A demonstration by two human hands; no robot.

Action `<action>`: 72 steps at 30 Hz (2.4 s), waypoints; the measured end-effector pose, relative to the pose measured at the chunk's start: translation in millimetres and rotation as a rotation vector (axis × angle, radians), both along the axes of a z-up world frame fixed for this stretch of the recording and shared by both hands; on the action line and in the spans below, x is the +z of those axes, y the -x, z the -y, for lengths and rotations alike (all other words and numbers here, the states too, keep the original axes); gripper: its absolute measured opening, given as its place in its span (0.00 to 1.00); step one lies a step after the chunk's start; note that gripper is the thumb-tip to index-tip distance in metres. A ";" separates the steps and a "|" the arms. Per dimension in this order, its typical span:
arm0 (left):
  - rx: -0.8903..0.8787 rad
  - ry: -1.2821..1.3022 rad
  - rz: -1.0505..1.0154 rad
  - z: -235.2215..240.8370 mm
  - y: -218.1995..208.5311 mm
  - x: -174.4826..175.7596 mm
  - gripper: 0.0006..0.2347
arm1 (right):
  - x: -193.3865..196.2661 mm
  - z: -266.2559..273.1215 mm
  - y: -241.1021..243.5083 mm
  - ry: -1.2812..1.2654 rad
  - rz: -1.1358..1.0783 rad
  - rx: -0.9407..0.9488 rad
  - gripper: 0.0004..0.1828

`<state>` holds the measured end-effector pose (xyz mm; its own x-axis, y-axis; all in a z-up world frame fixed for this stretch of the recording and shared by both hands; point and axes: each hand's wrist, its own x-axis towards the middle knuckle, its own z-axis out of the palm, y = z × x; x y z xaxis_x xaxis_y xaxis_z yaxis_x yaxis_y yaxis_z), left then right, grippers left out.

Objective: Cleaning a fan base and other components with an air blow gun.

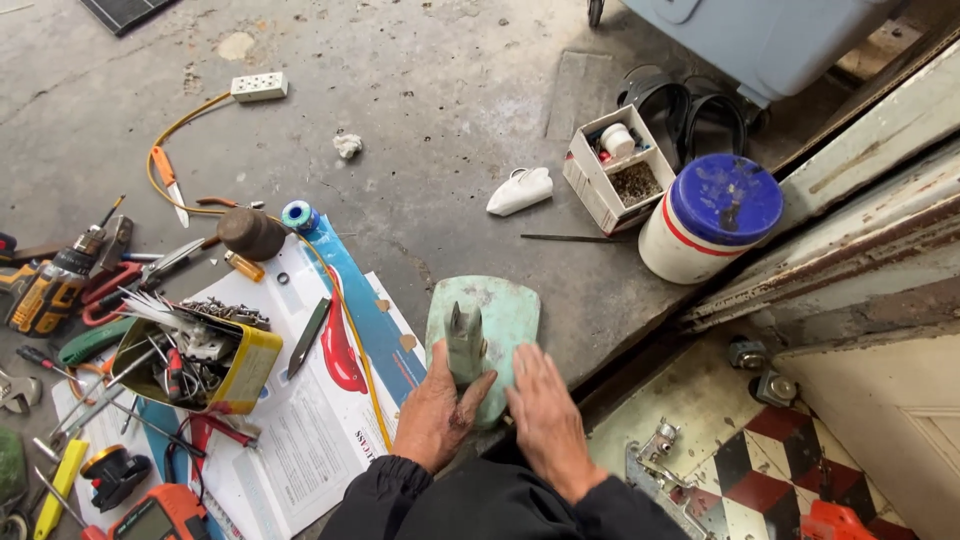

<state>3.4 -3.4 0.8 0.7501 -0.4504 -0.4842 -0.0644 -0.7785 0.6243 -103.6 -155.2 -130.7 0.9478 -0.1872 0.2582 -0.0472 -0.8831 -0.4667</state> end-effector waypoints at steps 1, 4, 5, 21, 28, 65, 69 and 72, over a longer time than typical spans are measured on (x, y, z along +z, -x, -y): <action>0.009 0.025 0.022 -0.1 -1.0 -1.6 0.35 | 6.6 9.9 -17.4 -0.110 -0.118 -0.040 0.35; 0.001 0.035 0.033 -2.0 -0.2 -4.2 0.36 | 2.3 36.4 -59.3 -0.250 -0.245 -0.097 0.36; -0.021 0.022 0.023 -2.8 0.0 -4.9 0.42 | -3.0 44.8 -72.4 -0.278 -0.251 -0.117 0.36; 0.029 0.119 0.088 -2.5 -5.4 -12.4 0.22 | 28.6 8.7 -37.2 -0.107 -0.217 0.011 0.35; -0.009 0.105 0.065 -6.1 -1.3 -14.9 0.29 | -3.4 33.5 -72.6 0.044 -0.085 0.016 0.32; 0.013 0.086 0.077 -3.9 -3.4 -19.8 0.24 | 16.8 28.9 -8.9 0.256 0.013 0.282 0.35; -0.069 -0.016 0.070 -7.8 -3.2 -45.2 0.45 | 6.7 1.8 23.2 0.288 0.002 0.168 0.35; 0.033 -0.020 0.097 -2.1 -0.9 -33.8 0.40 | 5.1 13.3 1.7 0.219 0.077 0.109 0.33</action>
<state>4.3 -1.4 -33.0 0.8080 -0.4156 -0.4176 -0.0976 -0.7935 0.6007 -105.2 -168.4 -125.6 0.9353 -0.0166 0.3534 0.0822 -0.9614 -0.2625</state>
